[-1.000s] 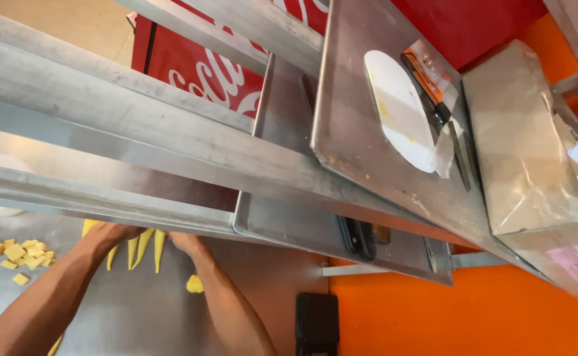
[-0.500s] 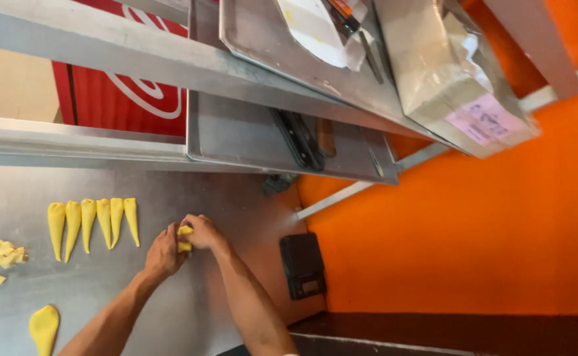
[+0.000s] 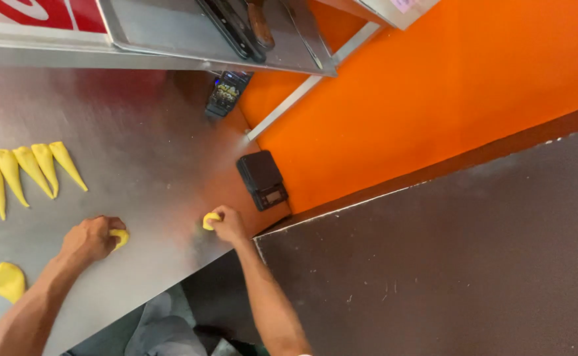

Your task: Shaping and arranging small pieces of yellow dough on a stainless steel table in a bakery.

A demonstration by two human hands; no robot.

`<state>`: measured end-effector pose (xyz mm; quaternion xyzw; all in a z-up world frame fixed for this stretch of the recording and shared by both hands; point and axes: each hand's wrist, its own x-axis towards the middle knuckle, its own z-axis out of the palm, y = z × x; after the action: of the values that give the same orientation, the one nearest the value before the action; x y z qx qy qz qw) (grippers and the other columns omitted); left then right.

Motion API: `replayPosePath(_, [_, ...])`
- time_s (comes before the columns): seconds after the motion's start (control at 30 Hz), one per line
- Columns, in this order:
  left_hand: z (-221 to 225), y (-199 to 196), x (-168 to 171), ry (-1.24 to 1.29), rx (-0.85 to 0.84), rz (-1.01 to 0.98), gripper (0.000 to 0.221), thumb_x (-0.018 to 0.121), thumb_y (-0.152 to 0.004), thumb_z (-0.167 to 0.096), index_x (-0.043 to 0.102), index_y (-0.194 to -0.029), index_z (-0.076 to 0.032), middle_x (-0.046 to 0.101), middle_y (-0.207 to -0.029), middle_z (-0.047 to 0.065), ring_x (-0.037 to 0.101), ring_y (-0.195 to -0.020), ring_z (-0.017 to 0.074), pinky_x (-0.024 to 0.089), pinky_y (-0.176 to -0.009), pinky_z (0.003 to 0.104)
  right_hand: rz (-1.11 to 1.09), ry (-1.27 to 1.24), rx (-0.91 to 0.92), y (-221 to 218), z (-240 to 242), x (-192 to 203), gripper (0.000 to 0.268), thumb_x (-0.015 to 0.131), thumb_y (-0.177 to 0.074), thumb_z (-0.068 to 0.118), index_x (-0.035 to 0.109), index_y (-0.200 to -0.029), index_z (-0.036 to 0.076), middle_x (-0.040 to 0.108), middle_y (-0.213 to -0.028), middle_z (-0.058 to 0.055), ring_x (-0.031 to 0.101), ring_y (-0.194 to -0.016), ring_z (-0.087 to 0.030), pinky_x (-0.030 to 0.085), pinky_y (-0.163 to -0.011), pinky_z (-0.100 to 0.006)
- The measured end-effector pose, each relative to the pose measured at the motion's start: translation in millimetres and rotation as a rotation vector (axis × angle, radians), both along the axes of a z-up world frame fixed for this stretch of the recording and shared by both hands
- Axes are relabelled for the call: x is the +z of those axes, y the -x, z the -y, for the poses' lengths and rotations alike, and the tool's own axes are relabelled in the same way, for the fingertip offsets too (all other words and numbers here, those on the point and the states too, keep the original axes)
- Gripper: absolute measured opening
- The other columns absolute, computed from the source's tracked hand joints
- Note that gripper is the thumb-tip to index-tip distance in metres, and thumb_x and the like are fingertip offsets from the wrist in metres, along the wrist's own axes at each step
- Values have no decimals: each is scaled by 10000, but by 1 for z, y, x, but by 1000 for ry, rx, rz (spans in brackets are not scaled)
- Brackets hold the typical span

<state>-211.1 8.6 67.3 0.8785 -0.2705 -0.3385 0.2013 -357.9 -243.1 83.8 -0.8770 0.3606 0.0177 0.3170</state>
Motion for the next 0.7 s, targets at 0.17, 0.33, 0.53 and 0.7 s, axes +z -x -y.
replayPosePath(0.17, [36, -9, -14, -262, -195, 238, 306, 450, -732, -487, 569, -970, -337, 599, -1014, -74, 593, -946, 161, 496, -710, 290, -303, 183, 419, -27, -9, 49, 396, 465, -694, 468, 553, -722, 83, 572, -760, -83, 534, -737, -257, 367, -603, -374])
replayPosePath(0.33, [52, 15, -27, 69, 12, 562, 361, 324, -810, -518, 443, -765, -181, 600, -632, 16, 613, -633, 267, 481, -514, 393, 129, 552, 520, -44, -16, 20, 527, 439, -822, 486, 336, -498, 84, 352, -465, -12, 313, -410, -153, 238, -386, -357])
replayPosePath(0.53, [65, 19, -47, 324, 63, 870, 277, 437, -816, -385, 460, -626, -184, 544, -566, -4, 571, -600, 200, 452, -519, 346, 571, 674, 614, -50, -17, -2, 488, 495, -846, 391, 414, -501, 56, 392, -492, -83, 440, -447, -263, 308, -382, -380])
replayPosePath(0.7, [52, 29, -23, 71, 37, 610, 423, 310, -759, -570, 470, -633, -200, 566, -560, -15, 593, -595, 224, 462, -479, 371, 523, 520, 630, -37, -15, 6, 495, 389, -914, 327, 390, -496, 61, 393, -453, -85, 409, -384, -279, 249, -353, -387])
